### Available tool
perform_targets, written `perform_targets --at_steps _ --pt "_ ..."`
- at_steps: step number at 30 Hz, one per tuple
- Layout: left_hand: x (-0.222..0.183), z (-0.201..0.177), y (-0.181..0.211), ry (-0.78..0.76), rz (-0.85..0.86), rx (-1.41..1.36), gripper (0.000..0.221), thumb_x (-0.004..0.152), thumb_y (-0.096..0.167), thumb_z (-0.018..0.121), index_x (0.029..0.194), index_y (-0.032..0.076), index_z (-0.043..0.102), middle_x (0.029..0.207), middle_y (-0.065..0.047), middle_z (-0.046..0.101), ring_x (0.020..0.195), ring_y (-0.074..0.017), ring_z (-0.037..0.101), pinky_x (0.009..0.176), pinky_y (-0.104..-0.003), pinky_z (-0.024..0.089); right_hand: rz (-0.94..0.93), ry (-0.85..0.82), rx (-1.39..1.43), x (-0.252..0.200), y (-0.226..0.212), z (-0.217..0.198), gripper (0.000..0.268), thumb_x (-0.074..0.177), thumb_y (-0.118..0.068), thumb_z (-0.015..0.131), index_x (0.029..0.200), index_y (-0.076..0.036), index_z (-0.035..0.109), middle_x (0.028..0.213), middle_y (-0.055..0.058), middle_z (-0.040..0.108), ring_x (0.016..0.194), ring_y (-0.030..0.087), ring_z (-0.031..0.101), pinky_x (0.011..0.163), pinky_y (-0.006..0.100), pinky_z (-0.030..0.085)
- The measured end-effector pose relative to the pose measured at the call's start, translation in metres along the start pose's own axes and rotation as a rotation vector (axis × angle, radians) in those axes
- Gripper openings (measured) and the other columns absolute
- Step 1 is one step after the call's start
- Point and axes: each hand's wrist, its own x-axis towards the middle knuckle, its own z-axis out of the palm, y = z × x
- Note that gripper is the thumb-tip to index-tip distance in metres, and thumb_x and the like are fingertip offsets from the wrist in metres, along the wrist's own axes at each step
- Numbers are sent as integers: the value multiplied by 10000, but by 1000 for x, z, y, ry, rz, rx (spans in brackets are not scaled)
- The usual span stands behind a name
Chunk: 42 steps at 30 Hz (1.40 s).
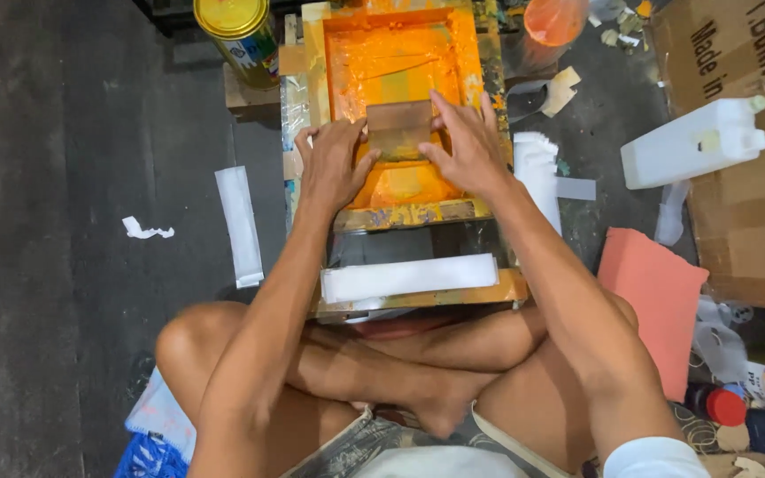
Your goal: Applying tape to the borders of a screen printing frame and spreading orange ink across the mesh using a wooden squeegee.
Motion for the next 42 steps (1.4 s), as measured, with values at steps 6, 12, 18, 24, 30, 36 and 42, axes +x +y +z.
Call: perform_targets --at_steps 6,12,18,24,30,36,42 --pt "27 -5 4 157 53 -36 442 859 169 790 1261 32 666 941 -28 693 926 -246 602 1010 -482 256 -55 17 -136 29 0 -3 692 929 -184 748 1530 -18 445 1133 95 712 1083 297 596 1203 558 194" --pt "48 1 -3 220 29 -50 559 887 166 807 1390 30 602 1032 -15 701 972 -226 597 1035 -440 260 -49 105 -96 52 12 3 786 933 -162 761 1592 -56 344 1189 103 700 1100 281 618 1223 525 223" --pt "49 -13 14 289 81 -9 339 787 -80 733 1064 112 694 1056 -12 639 1082 -226 589 1054 -443 270 -206 198 -111 59 -7 -2 224 808 6 773 1022 -54 739 1085 47 707 1016 242 590 1025 405 379" --pt "39 -12 4 117 -31 -60 209 962 139 708 1135 257 712 1005 21 689 1114 -211 618 1096 -514 251 -111 80 -131 44 3 1 241 869 -168 822 1088 -240 750 1069 -64 732 1189 219 634 1067 422 360" --pt "4 -27 12 -59 -9 -6 160 928 158 647 1062 203 721 1067 -11 700 1154 -271 582 1080 -589 295 -60 52 -132 6 -22 -5 75 953 -222 767 965 -294 750 922 -125 710 1169 164 634 975 409 375" --pt "-42 -22 31 -108 -57 19 286 929 180 663 1208 228 702 1059 -21 713 1128 -255 593 1054 -500 335 -41 8 -66 -38 -55 -21 61 950 -196 754 1007 -216 750 830 -28 711 999 210 644 845 362 432" --pt "-64 -23 40 -133 -84 -34 237 928 219 706 1163 246 725 976 -7 720 1013 -254 587 927 -439 377 -34 -38 -28 -61 -71 -33 57 951 -166 730 1000 -161 758 636 35 580 773 224 538 673 322 441"
